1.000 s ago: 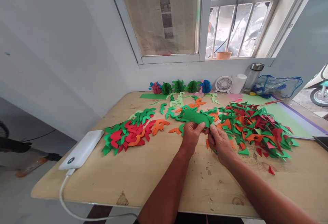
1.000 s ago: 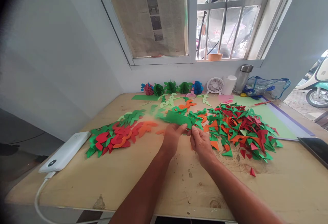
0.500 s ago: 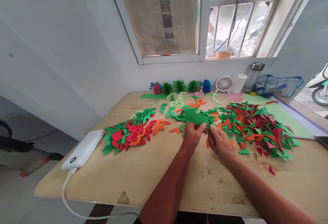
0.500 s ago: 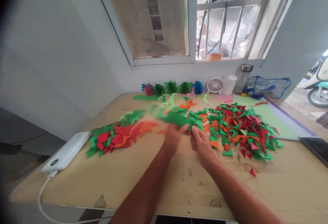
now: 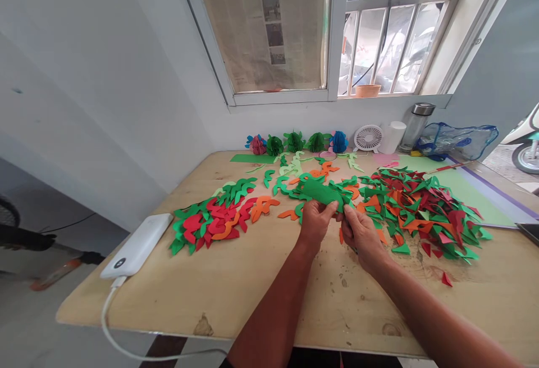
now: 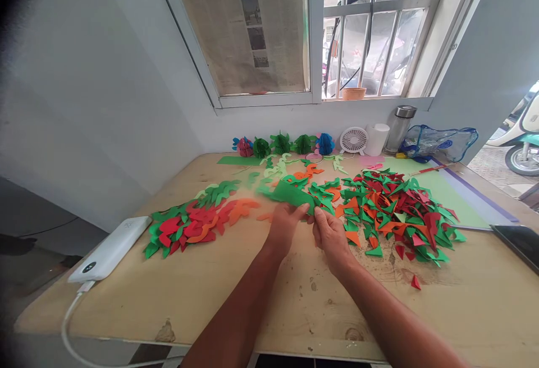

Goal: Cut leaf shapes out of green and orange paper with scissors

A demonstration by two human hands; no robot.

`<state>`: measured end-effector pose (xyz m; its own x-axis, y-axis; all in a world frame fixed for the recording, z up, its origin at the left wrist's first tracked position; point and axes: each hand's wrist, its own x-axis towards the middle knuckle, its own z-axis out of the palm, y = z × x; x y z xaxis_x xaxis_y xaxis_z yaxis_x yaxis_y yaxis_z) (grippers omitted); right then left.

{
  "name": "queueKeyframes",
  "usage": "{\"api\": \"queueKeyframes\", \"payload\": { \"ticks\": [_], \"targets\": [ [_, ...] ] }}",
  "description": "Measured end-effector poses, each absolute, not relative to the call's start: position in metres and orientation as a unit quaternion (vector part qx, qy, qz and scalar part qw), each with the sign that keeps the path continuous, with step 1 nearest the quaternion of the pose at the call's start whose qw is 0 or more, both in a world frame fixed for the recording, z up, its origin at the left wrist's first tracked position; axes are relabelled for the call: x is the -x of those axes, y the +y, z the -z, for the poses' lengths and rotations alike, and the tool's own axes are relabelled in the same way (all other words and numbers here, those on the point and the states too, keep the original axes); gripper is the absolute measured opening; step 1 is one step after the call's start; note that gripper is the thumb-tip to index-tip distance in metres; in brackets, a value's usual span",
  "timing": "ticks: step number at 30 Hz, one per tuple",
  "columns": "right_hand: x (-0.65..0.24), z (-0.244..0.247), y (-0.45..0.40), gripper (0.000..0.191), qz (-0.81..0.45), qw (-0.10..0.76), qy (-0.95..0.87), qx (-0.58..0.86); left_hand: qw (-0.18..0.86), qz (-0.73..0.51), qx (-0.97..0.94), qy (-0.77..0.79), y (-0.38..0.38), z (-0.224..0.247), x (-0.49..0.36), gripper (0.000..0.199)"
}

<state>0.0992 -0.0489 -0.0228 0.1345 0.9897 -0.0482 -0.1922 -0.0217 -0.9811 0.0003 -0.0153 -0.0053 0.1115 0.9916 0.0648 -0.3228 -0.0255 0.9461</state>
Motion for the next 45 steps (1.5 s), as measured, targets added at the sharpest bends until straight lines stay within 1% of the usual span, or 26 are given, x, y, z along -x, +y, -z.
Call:
{"api": "queueKeyframes", "payload": {
  "ticks": [9,15,23,31,39,45],
  "targets": [
    [-0.101,0.019,-0.050,0.057,-0.503,0.560,-0.432,0.497,0.583,-0.534,-0.481,0.378,-0.013,0.010,0.002,0.024],
    [-0.102,0.021,-0.049,0.056,-0.509,0.558,-0.430,0.494,0.590,-0.550,-0.459,0.372,-0.013,0.008,0.001,0.026],
    [-0.100,0.024,-0.049,0.050,-0.526,0.566,-0.407,0.487,0.598,-0.568,-0.431,0.367,-0.012,0.010,0.000,0.028],
    [-0.102,0.021,-0.048,0.055,-0.530,0.552,-0.423,0.486,0.615,-0.547,-0.461,0.333,-0.011,0.008,0.005,0.026],
    [-0.111,0.023,-0.047,0.049,-0.562,0.513,-0.432,0.484,0.607,-0.517,-0.492,0.349,-0.009,0.006,0.016,0.026],
    [-0.109,0.024,-0.046,0.049,-0.555,0.514,-0.436,0.488,0.614,-0.506,-0.498,0.344,-0.007,0.009,0.018,0.024]
  ]
}}
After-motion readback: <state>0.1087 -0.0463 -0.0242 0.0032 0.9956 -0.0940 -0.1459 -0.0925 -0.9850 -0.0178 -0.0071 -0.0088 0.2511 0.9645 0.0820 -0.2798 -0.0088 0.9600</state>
